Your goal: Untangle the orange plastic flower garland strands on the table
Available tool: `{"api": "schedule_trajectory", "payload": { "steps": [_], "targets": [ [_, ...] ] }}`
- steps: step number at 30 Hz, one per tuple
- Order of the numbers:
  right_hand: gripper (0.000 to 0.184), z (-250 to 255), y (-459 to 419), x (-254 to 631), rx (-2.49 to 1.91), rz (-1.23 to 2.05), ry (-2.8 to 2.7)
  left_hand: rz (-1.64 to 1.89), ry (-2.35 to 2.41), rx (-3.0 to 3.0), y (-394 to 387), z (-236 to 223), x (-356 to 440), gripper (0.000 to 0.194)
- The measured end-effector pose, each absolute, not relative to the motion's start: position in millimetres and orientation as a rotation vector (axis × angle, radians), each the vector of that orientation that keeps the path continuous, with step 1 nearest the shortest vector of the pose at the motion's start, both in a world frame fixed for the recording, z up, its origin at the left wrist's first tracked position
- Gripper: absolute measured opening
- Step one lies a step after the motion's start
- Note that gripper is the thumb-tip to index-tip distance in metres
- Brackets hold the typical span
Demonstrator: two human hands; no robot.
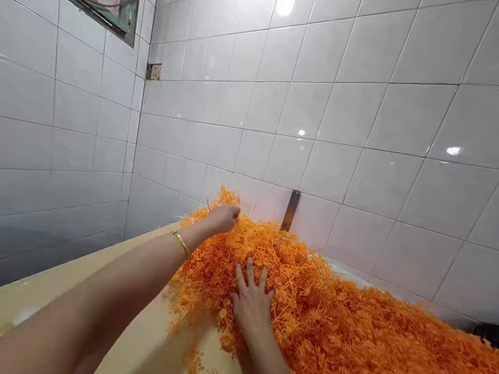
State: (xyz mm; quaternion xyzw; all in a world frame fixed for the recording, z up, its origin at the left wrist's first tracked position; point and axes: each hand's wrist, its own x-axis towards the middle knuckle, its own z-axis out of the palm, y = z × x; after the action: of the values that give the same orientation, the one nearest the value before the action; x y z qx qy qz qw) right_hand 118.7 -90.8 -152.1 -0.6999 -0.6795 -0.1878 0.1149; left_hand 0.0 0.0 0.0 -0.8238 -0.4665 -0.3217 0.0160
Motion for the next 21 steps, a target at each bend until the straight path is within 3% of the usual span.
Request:
{"api": "schedule_trajectory", "payload": {
  "steps": [8,13,18,21],
  "targets": [
    [0.059,-164,-105,105,-1.906,-0.797,-1.821,-1.21,-1.332,-2.457,-15,66,48,0.014],
    [0.068,-158,-110,114,-1.909,-0.761,-1.783,-1.337,-1.288,-2.519,-21,67,65,0.009],
    [0.06,-149,-108,123,-1.853,-0.712,-1.903,-1.564,-1.166,-2.69,-33,69,76,0.017],
    [0.05,-142,-110,128,-1.81,-0.621,-1.918,-1.514,-1.115,-3.02,-35,62,72,0.027]
  ]
}}
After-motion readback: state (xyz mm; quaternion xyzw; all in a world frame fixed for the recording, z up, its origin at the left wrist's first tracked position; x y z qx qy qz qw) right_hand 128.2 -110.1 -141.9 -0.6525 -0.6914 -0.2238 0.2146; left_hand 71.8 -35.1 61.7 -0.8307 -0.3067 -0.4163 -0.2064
